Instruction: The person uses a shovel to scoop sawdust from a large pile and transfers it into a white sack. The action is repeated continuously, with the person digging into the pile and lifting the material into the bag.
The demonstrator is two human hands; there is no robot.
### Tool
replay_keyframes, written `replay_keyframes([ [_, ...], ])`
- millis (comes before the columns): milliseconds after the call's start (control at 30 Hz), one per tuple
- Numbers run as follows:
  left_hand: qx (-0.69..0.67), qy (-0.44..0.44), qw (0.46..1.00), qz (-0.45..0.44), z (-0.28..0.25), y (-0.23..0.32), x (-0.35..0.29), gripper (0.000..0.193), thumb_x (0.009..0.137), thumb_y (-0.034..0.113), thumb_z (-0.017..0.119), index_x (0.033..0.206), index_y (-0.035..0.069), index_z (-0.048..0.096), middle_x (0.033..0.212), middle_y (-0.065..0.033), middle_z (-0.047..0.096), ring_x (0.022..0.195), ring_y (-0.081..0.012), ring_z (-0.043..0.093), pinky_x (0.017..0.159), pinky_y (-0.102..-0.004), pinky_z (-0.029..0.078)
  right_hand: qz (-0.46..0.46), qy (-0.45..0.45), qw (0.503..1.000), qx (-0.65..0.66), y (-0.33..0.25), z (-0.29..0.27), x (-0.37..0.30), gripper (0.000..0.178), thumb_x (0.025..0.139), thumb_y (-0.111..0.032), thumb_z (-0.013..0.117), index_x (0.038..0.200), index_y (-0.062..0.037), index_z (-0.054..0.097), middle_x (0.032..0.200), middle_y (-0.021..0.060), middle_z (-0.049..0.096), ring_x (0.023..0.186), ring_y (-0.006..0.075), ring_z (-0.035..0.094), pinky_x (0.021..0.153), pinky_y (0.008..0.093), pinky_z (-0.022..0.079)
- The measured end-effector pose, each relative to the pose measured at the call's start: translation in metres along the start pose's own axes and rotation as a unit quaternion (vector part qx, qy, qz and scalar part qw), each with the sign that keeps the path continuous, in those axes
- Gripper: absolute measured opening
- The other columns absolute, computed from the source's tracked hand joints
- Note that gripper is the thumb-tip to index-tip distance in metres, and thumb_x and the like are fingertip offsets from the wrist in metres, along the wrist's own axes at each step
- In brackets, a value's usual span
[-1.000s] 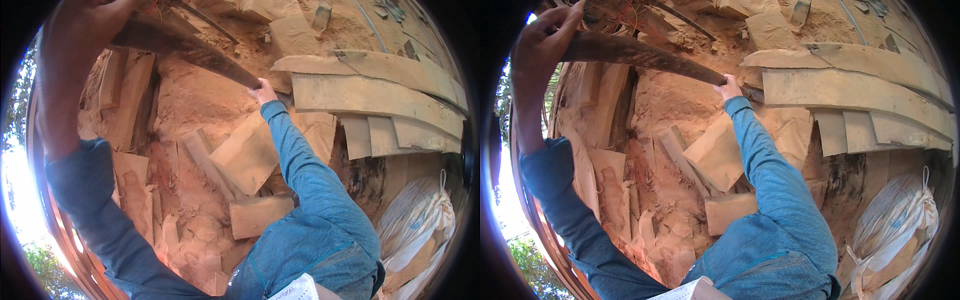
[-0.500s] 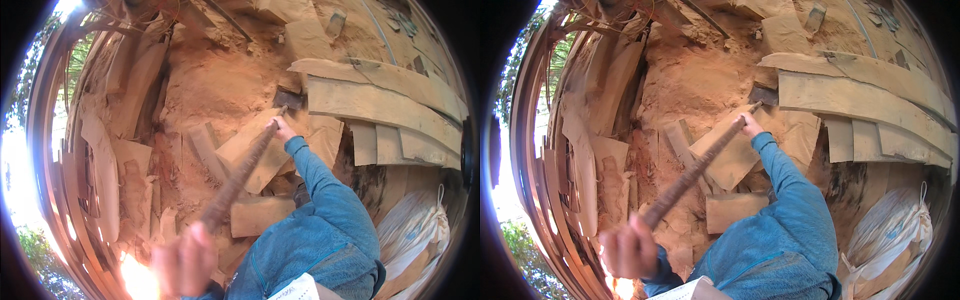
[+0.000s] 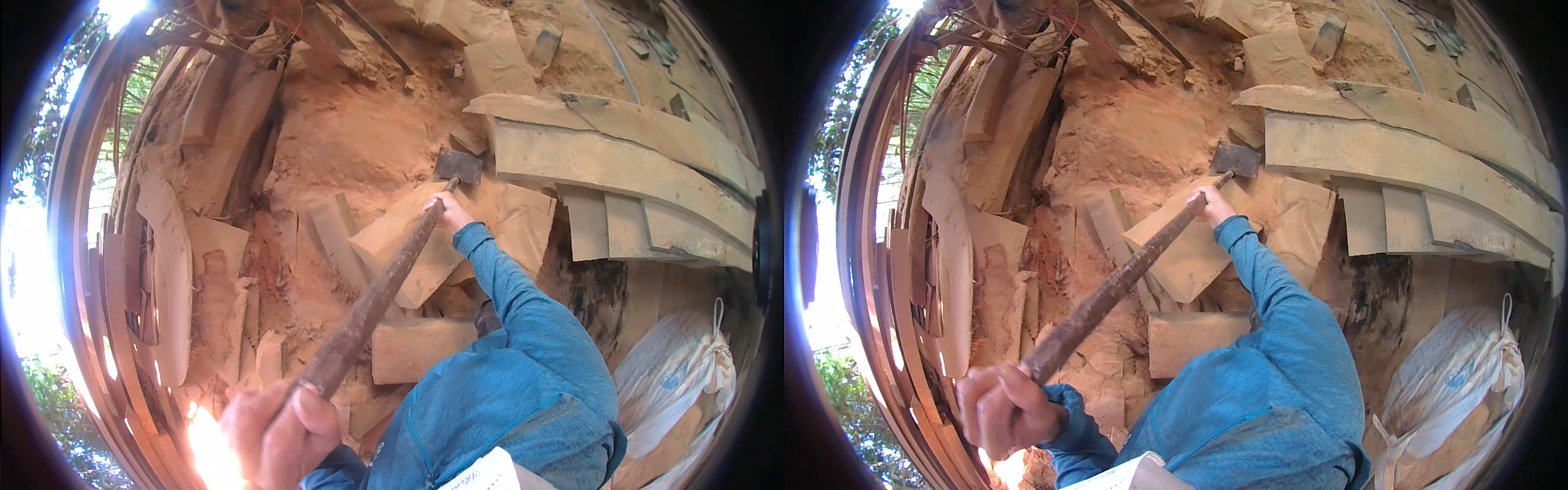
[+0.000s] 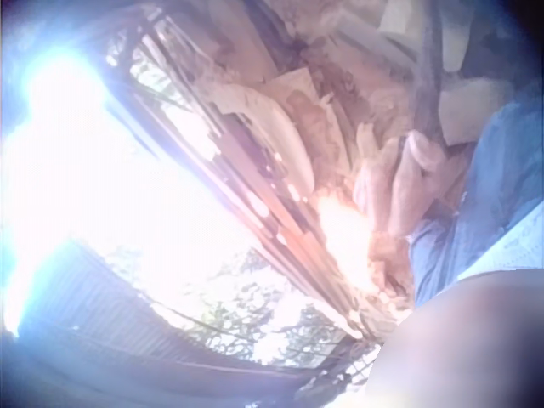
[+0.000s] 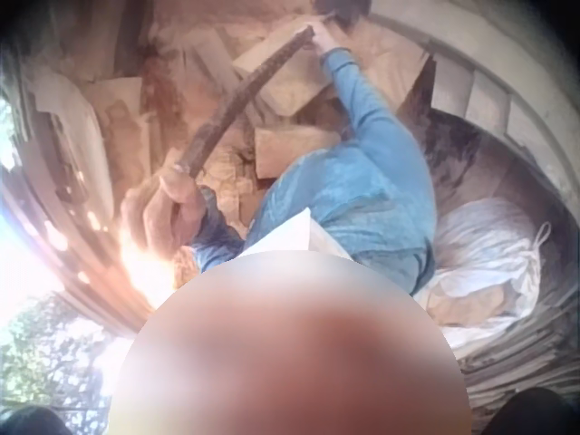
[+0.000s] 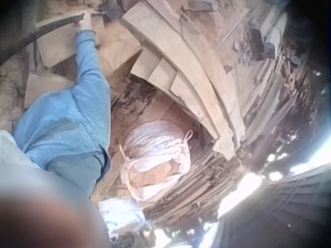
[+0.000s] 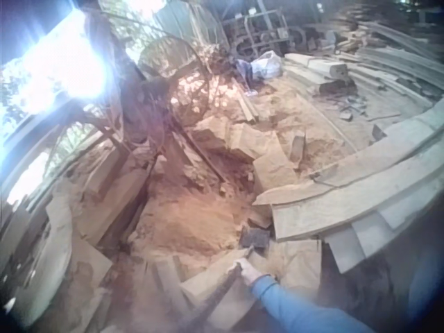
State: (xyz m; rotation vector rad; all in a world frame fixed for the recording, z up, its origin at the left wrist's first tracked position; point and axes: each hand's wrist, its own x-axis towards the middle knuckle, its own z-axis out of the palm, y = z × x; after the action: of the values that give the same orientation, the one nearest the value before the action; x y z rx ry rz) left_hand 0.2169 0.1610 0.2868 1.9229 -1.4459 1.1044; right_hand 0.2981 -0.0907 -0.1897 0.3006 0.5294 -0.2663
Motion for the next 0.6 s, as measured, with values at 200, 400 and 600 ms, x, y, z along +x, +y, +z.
replay_keyframes([
  [200,-0.011,-0.04,0.999,-0.024,0.061,-0.027,0.1,0.022,0.085,0.0,0.07,0.064,0.0,0.061,0.053,-0.0057,0.055,0.047,-0.0103,0.046,0.048,-0.0271,0.032,-0.035,0.03,0.997,-0.055,-0.041,0.04,0.044,0.008,0.081,-0.004,0.06,0.088,-0.0082,0.06,0.079,0.0052,0.063,0.072,0.0217,0.061,0.07,0.0354,0.051],
  [400,-0.034,-0.034,0.993,0.103,0.202,-0.044,0.126,0.032,0.083,0.005,0.073,0.06,0.009,0.052,0.057,0.0,0.051,0.048,-0.0096,0.044,0.046,-0.0277,0.033,-0.329,-0.107,0.692,-0.634,-0.133,0.026,0.1,0.013,0.074,-0.002,0.072,0.084,-0.0065,0.064,0.068,-0.0022,0.055,0.065,0.0108,0.053,0.059,0.0285,0.045],
  [600,-0.046,-0.073,0.996,-0.025,0.181,-0.038,0.029,0.029,0.073,-0.001,0.073,0.057,0.01,0.053,0.055,-0.0022,0.051,0.041,-0.015,0.045,0.036,-0.027,0.034,0.052,-0.01,0.998,0.042,-0.13,-0.004,0.156,0.02,0.076,-0.001,0.058,0.061,-0.0085,0.045,0.057,0.0076,0.051,0.054,0.0239,0.054,0.055,0.0385,0.048],
])
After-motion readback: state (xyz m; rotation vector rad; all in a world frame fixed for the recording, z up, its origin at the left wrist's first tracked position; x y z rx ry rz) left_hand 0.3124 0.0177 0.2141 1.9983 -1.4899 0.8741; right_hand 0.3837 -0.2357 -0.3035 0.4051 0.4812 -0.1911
